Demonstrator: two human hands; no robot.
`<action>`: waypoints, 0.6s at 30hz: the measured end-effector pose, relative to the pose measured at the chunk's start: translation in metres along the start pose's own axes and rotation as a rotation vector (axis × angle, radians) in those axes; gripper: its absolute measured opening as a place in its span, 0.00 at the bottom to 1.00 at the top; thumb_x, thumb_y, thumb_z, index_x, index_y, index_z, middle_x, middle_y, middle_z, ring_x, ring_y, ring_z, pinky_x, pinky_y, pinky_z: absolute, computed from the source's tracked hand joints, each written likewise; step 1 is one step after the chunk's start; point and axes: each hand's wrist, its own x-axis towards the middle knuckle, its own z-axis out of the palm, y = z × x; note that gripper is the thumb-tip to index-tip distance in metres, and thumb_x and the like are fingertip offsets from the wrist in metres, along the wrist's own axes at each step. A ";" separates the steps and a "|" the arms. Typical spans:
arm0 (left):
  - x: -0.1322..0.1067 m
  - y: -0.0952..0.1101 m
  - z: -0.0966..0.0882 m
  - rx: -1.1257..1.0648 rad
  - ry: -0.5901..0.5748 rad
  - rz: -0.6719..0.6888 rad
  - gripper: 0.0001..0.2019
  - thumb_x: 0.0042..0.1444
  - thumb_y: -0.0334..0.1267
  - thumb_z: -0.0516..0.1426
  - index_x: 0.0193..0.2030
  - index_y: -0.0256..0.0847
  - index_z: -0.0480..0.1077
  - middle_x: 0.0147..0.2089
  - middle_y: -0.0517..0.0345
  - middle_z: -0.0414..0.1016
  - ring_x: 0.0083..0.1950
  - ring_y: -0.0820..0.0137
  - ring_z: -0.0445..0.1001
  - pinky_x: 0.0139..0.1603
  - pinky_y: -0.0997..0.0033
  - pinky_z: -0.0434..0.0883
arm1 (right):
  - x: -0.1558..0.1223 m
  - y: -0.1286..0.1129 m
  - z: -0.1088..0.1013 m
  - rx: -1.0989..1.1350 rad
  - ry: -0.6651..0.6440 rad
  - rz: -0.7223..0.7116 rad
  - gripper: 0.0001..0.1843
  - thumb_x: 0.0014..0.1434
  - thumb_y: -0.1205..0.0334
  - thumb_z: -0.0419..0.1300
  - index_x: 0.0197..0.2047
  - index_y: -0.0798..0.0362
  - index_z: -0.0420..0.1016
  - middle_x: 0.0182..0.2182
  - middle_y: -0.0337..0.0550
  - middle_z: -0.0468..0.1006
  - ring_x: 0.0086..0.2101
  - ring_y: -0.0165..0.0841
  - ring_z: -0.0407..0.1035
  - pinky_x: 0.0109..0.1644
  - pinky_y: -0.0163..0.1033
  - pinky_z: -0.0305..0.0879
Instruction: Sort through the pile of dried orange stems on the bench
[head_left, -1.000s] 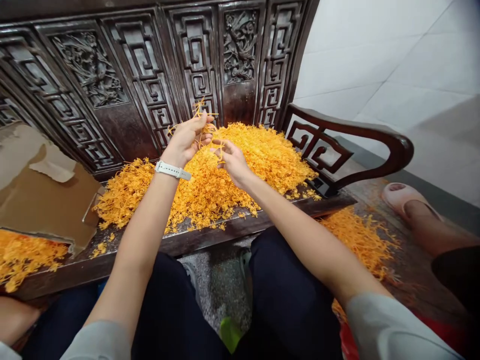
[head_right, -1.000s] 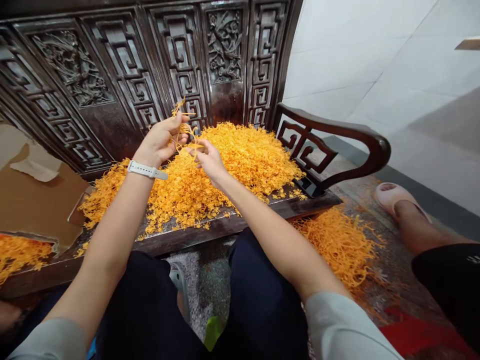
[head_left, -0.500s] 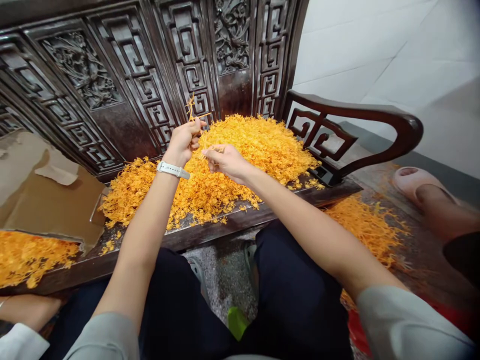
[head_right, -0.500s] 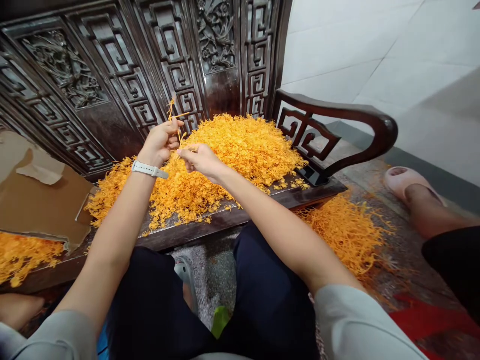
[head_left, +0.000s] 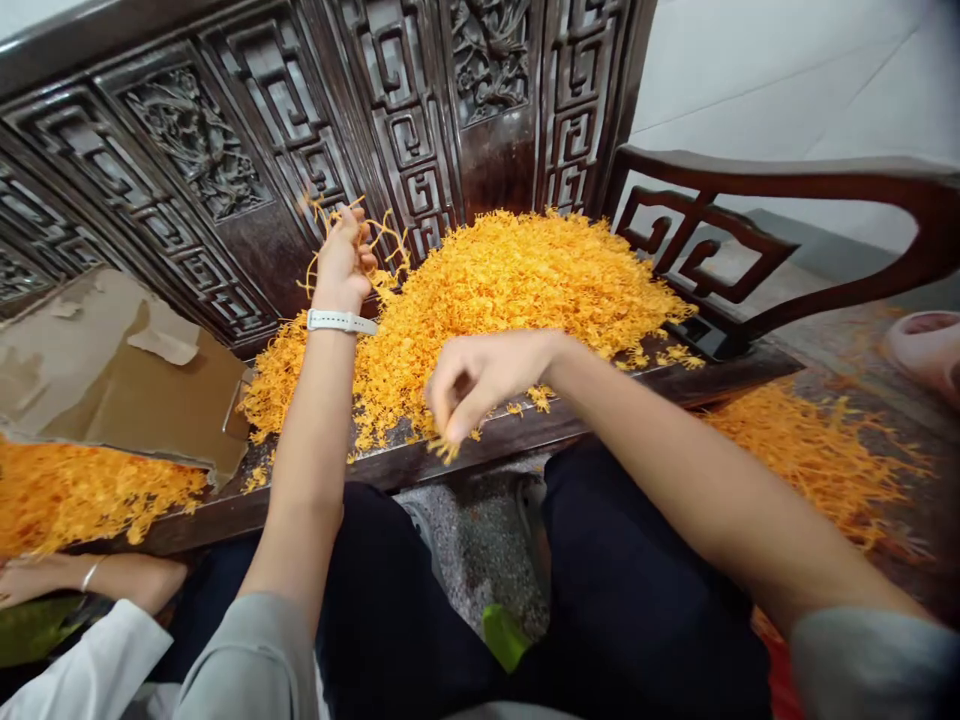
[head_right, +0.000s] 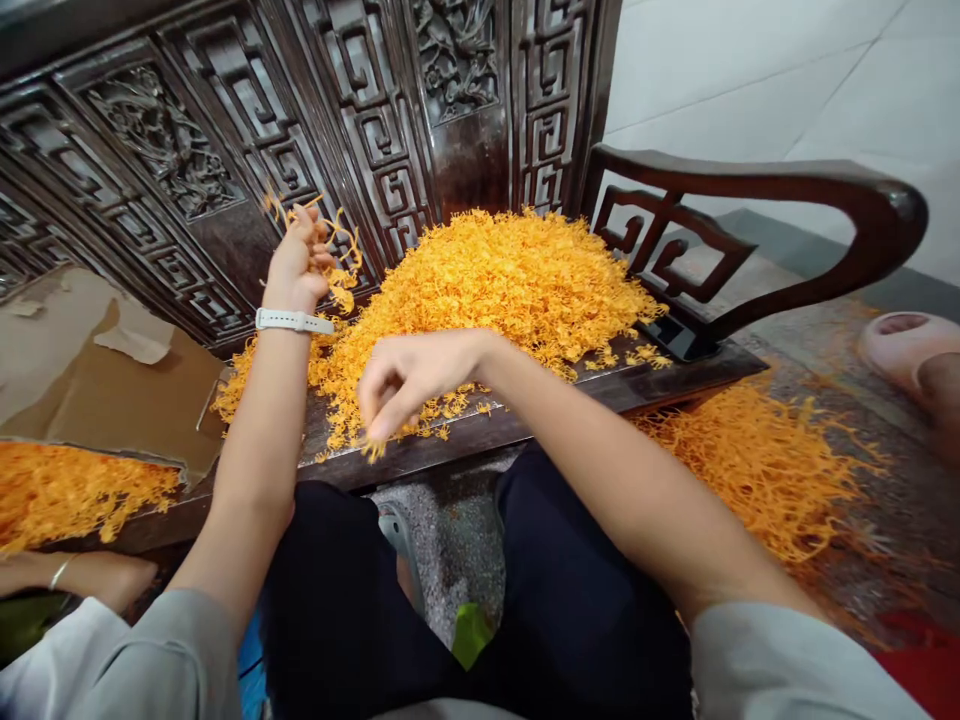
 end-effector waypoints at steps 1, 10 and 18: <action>0.002 0.000 -0.003 -0.012 -0.016 0.009 0.13 0.69 0.54 0.63 0.44 0.47 0.76 0.26 0.62 0.71 0.19 0.80 0.57 0.18 0.78 0.54 | -0.009 -0.001 -0.010 0.062 0.170 -0.084 0.16 0.57 0.51 0.75 0.36 0.56 0.84 0.28 0.40 0.80 0.26 0.25 0.68 0.30 0.33 0.63; -0.017 -0.029 0.017 -0.030 -0.168 -0.036 0.23 0.63 0.63 0.63 0.50 0.47 0.78 0.30 0.55 0.72 0.27 0.73 0.71 0.24 0.77 0.61 | 0.000 0.035 -0.059 0.532 1.376 0.043 0.14 0.70 0.50 0.60 0.40 0.53 0.73 0.27 0.39 0.71 0.23 0.25 0.60 0.26 0.33 0.57; -0.040 -0.040 0.038 -0.037 -0.238 -0.032 0.14 0.70 0.51 0.61 0.43 0.42 0.74 0.26 0.63 0.69 0.18 0.82 0.52 0.17 0.80 0.50 | 0.049 0.040 -0.031 0.216 1.302 0.008 0.17 0.72 0.52 0.60 0.35 0.47 0.60 0.22 0.31 0.60 0.21 0.27 0.56 0.26 0.36 0.54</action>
